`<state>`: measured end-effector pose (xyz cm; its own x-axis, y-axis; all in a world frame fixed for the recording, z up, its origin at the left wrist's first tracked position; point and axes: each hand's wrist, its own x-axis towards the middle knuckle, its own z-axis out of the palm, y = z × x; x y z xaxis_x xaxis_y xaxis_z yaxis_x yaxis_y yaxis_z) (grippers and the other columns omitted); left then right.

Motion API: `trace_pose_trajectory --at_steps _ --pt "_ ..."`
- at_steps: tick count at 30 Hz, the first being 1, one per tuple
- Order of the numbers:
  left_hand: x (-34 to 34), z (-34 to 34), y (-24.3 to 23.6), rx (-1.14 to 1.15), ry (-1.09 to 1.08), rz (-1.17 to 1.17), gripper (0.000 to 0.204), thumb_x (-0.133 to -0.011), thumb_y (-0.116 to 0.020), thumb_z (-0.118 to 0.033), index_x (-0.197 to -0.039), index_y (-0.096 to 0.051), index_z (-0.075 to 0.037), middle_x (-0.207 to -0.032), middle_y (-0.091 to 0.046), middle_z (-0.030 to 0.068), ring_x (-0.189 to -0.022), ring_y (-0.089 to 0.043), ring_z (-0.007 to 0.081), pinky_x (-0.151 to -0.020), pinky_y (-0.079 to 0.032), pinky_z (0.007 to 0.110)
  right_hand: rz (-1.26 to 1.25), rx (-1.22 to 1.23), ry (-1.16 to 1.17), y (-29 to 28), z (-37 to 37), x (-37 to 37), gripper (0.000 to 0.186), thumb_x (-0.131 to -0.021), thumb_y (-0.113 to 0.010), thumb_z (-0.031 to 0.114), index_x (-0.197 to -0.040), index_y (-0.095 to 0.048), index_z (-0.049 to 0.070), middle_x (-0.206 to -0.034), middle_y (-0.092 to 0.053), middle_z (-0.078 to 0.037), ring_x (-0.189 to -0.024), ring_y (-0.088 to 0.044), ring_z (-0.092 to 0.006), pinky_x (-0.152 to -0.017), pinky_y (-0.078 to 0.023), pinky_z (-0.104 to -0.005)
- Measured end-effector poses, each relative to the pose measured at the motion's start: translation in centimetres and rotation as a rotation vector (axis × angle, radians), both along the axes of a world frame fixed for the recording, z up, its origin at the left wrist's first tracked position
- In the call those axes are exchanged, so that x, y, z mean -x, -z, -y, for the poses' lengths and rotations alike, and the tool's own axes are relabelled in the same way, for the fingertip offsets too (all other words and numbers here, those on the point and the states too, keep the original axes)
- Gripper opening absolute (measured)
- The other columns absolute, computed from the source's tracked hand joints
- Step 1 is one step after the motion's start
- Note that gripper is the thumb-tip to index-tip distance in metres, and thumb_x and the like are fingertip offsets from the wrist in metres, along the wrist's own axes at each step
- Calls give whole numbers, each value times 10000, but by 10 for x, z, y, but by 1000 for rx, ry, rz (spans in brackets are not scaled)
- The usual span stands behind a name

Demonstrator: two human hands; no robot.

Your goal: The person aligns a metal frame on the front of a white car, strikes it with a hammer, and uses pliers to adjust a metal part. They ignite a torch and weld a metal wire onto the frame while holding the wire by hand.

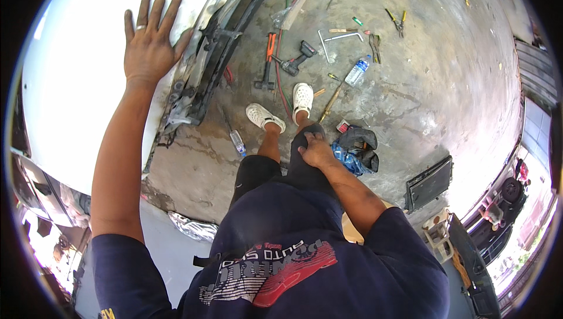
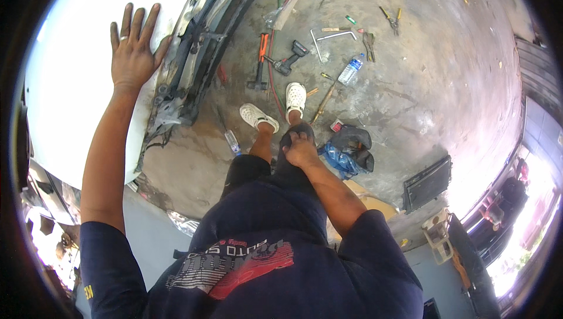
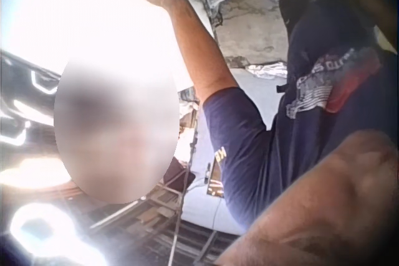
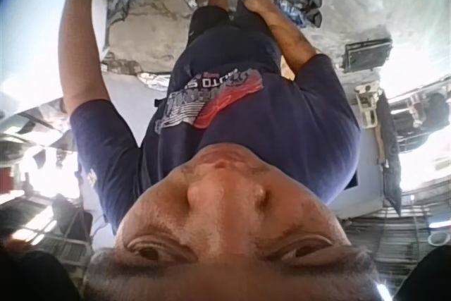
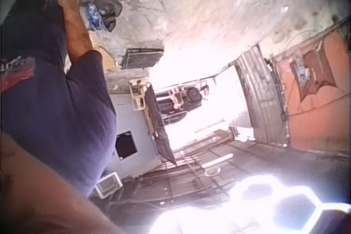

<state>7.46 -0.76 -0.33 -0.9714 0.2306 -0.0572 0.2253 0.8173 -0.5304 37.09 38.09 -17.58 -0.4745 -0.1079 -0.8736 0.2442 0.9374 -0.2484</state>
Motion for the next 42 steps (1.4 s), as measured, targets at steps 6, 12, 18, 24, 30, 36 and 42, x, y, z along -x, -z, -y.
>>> trace_pose_trajectory --at_steps 6,12,18,24,30,36,42 --pt "1 -2 3 -54 -18 10 749 -1025 -511 -638 -1670 -281 -334 -1614 -433 65 -1618 -169 261 -1295 -138 601 35 17 -81 3 -33 -10 650 -952 -658 396 -1489 -531 53 -1527 -473 -294 -1446 -408 -513 -1197 -378 -553" --pt "5 -10 1 26 -48 54 768 -1022 -517 -620 -1679 -275 -303 -1633 -413 98 -1624 -156 290 -1286 -129 621 84 51 -9 42 -85 -30 644 -946 -666 393 -1453 -549 15 -1507 -515 -295 -1389 -478 -527 -1180 -402 -544" --pt "7 2 12 -84 47 -9 802 -1011 -534 -609 -1685 -258 -273 -1623 -411 136 -1621 -156 325 -1284 -118 622 149 18 -8 36 -104 -17 605 -966 -655 382 -1416 -561 -11 -1369 -622 -307 -1310 -586 -454 -1113 -473 -507" --pt "10 4 19 -135 130 -39 809 -1012 -521 -618 -1684 -265 -247 -1609 -405 170 -1619 -151 355 -1285 -82 616 74 107 45 65 -95 -21 530 -962 -663 361 -1329 -618 -19 -1249 -688 -305 -1198 -656 -454 -1039 -524 -491" --pt "5 13 21 -80 206 -50 818 -1018 -529 -580 -1672 -291 -152 -1572 -399 234 -1593 -198 415 -1254 -132 647 -35 353 105 99 -54 7 446 -974 -653 345 -1284 -671 25 -1129 -738 -258 -1071 -716 -410 -955 -561 -476" --pt "12 -8 18 -96 282 -22 735 -1027 -575 -398 -1610 -375 2 -1560 -413 303 -1543 -265 486 -1245 -219 597 -28 777 352 173 38 120 279 -974 -664 258 -1185 -734 89 -1145 -737 -212 -1065 -700 -404 -909 -550 -477" --pt "17 7 32 -63 401 -72 727 -1080 -416 -458 -1540 -411 104 -1553 -477 271 -1506 -374 455 -1241 -286 540 -31 1476 183 165 112 299 272 -1030 -634 192 -1242 -722 45 -1140 -764 -118 -1067 -713 -231 -973 -554 -358"
